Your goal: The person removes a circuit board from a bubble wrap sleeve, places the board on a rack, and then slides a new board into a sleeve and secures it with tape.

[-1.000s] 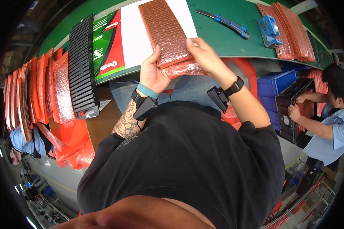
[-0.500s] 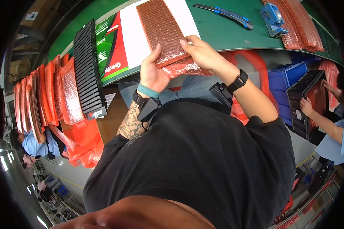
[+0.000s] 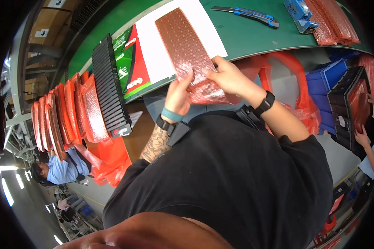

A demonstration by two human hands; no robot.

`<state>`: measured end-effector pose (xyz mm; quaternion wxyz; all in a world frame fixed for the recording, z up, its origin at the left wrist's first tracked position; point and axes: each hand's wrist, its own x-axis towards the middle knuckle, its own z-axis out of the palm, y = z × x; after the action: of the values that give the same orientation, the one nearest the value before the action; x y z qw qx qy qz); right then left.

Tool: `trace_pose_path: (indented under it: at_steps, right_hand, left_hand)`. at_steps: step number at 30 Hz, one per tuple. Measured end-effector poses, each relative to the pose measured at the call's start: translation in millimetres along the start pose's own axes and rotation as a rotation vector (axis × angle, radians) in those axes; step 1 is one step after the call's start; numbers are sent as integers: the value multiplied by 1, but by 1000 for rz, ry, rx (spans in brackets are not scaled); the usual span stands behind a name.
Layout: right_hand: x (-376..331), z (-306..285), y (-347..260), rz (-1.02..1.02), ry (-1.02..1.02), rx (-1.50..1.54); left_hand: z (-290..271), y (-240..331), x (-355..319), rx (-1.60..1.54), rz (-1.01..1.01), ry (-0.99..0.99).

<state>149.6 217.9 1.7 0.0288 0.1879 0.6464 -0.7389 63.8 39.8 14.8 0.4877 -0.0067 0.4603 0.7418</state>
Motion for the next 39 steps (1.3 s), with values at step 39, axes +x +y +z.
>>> trace_pose_path:
  at_steps: [39]
  right_hand:
    - [84, -121, -65, -766, 638, -1283]
  left_hand:
    - [-37, 41, 26, 1582, 988, 431]
